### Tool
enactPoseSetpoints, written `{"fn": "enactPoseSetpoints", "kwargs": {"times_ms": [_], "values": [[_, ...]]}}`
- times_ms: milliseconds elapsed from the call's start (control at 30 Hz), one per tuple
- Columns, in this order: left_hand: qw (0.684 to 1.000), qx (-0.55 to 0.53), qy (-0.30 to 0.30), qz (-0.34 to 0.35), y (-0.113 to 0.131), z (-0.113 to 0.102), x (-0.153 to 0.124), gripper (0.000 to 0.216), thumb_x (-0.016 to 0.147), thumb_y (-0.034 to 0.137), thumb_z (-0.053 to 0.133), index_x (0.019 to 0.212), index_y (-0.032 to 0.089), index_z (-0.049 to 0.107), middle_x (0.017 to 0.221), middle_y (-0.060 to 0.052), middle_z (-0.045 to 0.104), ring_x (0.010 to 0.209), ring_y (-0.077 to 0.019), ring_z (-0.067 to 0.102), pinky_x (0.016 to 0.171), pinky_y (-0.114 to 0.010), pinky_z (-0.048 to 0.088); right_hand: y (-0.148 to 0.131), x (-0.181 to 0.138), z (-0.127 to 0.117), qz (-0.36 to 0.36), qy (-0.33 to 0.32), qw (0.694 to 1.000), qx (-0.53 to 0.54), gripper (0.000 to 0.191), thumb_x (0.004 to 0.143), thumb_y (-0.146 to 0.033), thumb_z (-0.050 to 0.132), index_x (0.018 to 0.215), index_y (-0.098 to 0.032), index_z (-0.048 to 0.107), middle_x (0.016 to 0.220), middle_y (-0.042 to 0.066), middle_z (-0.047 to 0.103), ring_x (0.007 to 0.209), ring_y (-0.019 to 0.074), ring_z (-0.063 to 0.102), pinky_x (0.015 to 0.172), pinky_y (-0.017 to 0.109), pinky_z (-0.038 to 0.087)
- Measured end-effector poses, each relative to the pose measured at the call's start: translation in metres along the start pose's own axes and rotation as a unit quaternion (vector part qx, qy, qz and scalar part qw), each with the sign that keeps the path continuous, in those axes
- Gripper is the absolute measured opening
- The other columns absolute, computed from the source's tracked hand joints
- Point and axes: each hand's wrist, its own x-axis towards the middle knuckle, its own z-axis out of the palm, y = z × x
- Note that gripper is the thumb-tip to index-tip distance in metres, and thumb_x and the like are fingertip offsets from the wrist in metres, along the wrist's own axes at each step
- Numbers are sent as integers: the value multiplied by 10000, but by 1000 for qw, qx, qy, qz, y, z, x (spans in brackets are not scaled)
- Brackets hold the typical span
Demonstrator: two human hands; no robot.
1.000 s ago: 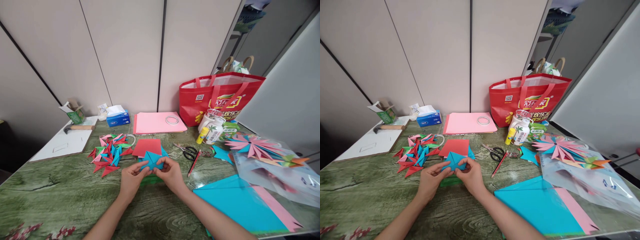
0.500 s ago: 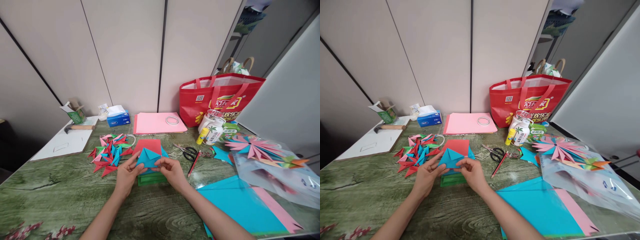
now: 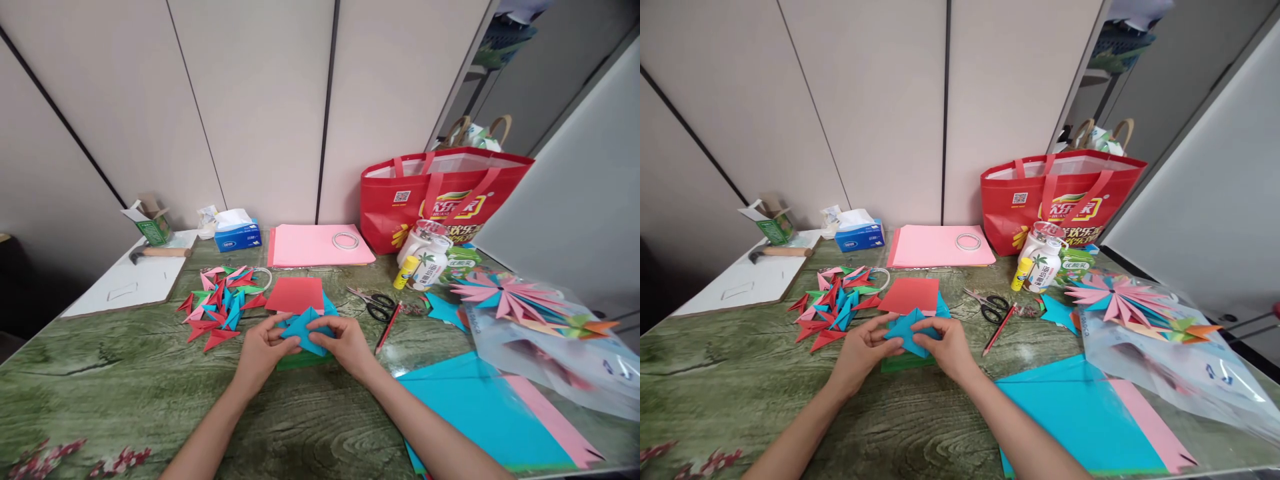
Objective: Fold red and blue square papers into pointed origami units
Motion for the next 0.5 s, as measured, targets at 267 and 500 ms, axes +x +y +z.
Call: {"fn": "enactPoseSetpoints", "kwargs": {"times_ms": [267,500], "values": [[1000,-6,26,5,1,-4,0,454,559,295,732,959,112,620,680,-35,717,648,-209,672,706,-358,545,1,2,-1,-6,35,999,-9,144,610,-234,678,741,-176,698,709,24,672,659,168,573,608,270,432],[998,-22,39,39,-9,-4,3,371,581,284,721,907,120,654,713,-37,720,672,-209,666,695,-350,544,1,0,1,-7,32,999,2,171,608,-225,681,771,-173,685,724,24,663,649,161,566,594,264,431]]}}
